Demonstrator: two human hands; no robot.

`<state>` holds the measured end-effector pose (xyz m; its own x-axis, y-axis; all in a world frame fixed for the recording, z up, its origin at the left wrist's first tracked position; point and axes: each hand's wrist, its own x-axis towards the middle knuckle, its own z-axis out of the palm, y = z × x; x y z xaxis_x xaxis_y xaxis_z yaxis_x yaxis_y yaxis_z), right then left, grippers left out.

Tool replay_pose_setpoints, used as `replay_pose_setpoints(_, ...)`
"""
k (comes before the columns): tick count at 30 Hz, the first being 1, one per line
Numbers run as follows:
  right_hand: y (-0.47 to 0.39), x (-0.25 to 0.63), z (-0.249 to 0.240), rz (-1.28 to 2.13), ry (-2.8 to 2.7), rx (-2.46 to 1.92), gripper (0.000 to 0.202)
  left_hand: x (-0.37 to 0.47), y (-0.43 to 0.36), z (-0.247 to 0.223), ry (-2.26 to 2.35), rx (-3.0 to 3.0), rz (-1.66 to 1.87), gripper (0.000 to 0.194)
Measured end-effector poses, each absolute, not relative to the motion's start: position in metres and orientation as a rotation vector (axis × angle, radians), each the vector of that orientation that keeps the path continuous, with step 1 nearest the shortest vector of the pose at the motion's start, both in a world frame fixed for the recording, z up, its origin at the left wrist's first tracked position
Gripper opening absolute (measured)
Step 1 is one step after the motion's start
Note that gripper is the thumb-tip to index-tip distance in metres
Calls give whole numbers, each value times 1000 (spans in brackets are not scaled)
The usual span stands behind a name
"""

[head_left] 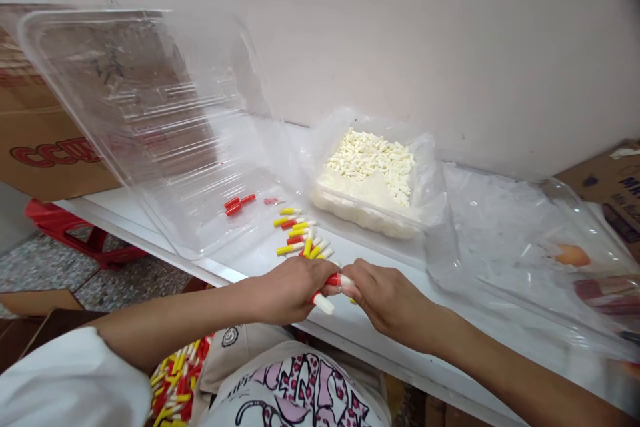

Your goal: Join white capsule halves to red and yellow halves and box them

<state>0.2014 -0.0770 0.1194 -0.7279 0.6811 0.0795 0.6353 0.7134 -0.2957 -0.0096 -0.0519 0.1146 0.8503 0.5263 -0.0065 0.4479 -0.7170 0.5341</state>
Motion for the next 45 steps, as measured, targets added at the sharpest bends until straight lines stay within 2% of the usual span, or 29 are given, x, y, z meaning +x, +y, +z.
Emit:
replay_pose_setpoints(4, -82, 198, 125, 95, -2895, -950, 25, -10, -56, 125, 670, 2333, 71, 11)
replay_pose_setpoints(8, -87, 196, 129, 99, -3024, -792, 28, -11, -61, 137, 619, 2397, -90, 10)
replay_pose_setpoints(11, -86, 197, 129, 171, -2892, -849, 33, -11, -61, 141, 637, 2430, -25, 14)
replay_pose_setpoints(14, -84, 195, 129, 441, -2738, -997, 37, -11, -60, 135, 628, 2599, 42, 15)
replay_pose_setpoints(18, -82, 191, 124, 1332, -2417, -1198, 50, -10, -59, 121, 516, 2965, 36, 12)
replay_pose_setpoints(19, -82, 191, 121, 1461, -2334, -1213, 52, -10, -58, 118, 525, 2993, 22, 12)
replay_pose_setpoints(21, -80, 194, 116, 1409, -2308, -1219, 50, -9, -56, 117, 603, 2933, -7, 10)
replay_pose_setpoints(24, -80, 198, 108, 918, -2445, -1189, 44, -9, -54, 117, 674, 2763, 4, 7)
replay_pose_setpoints(26, -82, 196, 102, 837, -2411, -1246, 46, -9, -53, 116, 684, 2783, 33, 4)
replay_pose_setpoints(31, -80, 186, 102, 1591, -2127, -1425, 54, -6, -53, 94, 655, 3000, 80, 12)
replay_pose_setpoints(33, -70, 200, 114, 1449, -2194, -1475, 49, -6, -50, 77, 765, 2942, 108, 10)
replay_pose_setpoints(35, -54, 232, 128, 1010, -2153, -1673, 39, -7, -43, 59, 1029, 2788, 100, 13)
replay_pose_setpoints(39, -16, 336, 134, 217, -1601, -2329, 37, -10, -22, 27, 1508, 2472, 61, 39)
replay_pose_setpoints(41, -7, 384, 120, 195, -1652, -2625, 36, -12, -14, 17, 1604, 2398, 86, 54)
replay_pose_setpoints(42, -5, 404, 109, 296, -1726, -2659, 30, -13, -11, 15, 1629, 2374, 122, 58)
replay_pose_setpoints(44, -7, 430, 87, 543, -1889, -2561, 17, -20, -8, 14, 1653, 2309, 282, 59)
replay_pose_setpoints(45, -9, 438, 76, 651, -1951, -2488, 12, -24, -8, 15, 1669, 2241, 398, 53)
